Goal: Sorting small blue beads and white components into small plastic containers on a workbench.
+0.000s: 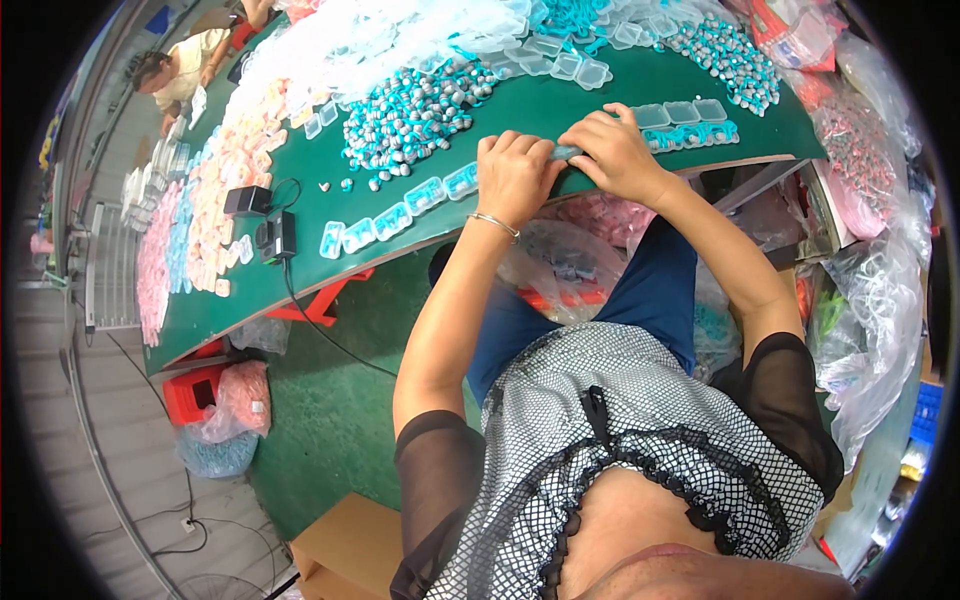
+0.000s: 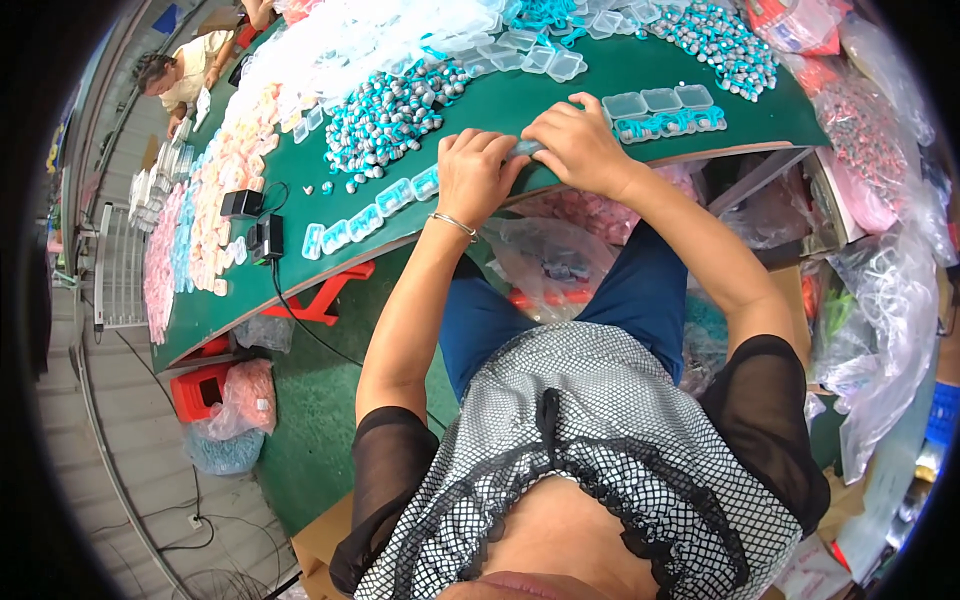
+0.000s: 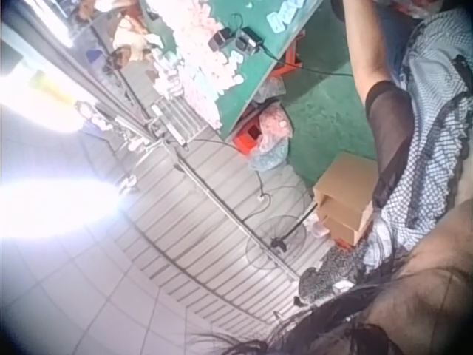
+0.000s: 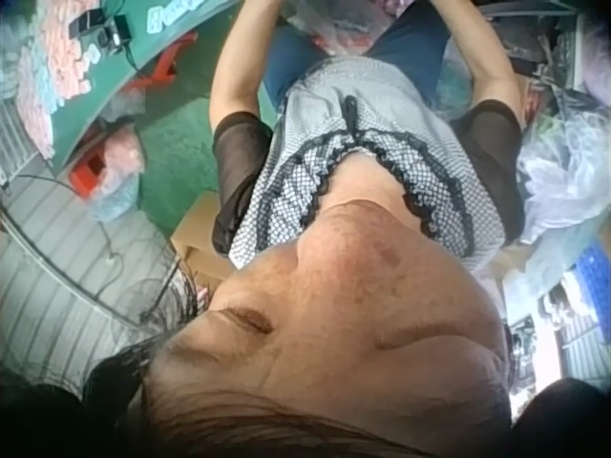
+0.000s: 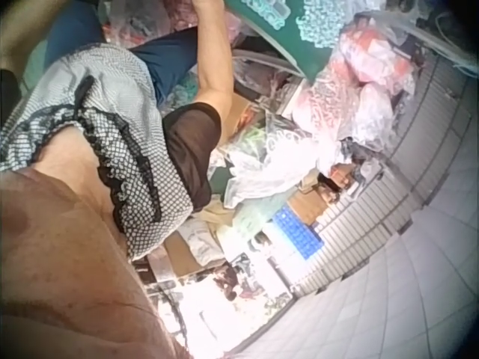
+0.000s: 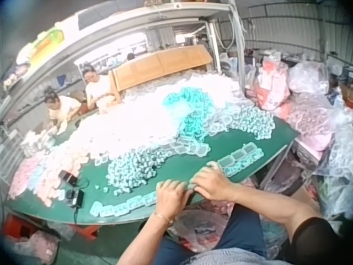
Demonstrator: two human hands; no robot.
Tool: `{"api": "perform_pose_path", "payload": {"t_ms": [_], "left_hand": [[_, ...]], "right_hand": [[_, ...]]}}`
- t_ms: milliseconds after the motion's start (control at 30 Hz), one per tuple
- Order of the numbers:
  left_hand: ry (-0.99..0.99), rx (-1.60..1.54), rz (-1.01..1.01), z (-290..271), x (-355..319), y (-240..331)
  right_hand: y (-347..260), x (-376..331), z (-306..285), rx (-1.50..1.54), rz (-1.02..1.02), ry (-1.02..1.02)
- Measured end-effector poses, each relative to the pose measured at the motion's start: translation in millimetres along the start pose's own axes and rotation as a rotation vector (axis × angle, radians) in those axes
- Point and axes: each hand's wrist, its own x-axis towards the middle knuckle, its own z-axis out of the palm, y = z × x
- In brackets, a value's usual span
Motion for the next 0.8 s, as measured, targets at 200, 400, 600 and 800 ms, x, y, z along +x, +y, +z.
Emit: {"api": "perform_pose_path", "payload": {"t_ms": [200,400,600,800], "left_hand": [[0.02,0.034,0.021,-1,-3,-2],[-0.023,0.1,0.042,-4,-3,-7],[-0.098,0.25,0.065,-24,-12,-1],[-0.068,0.201,0.012,-22,-7,21]], "right_hand": [[2,1,2,0.056,-0.001,0.036],[2,4,10,-0.005,-0.071,0.056],[18,16,-8,0.04,0.003,-0.065],[73,-6,-30,-0.219,0.293,-0.206]]}}
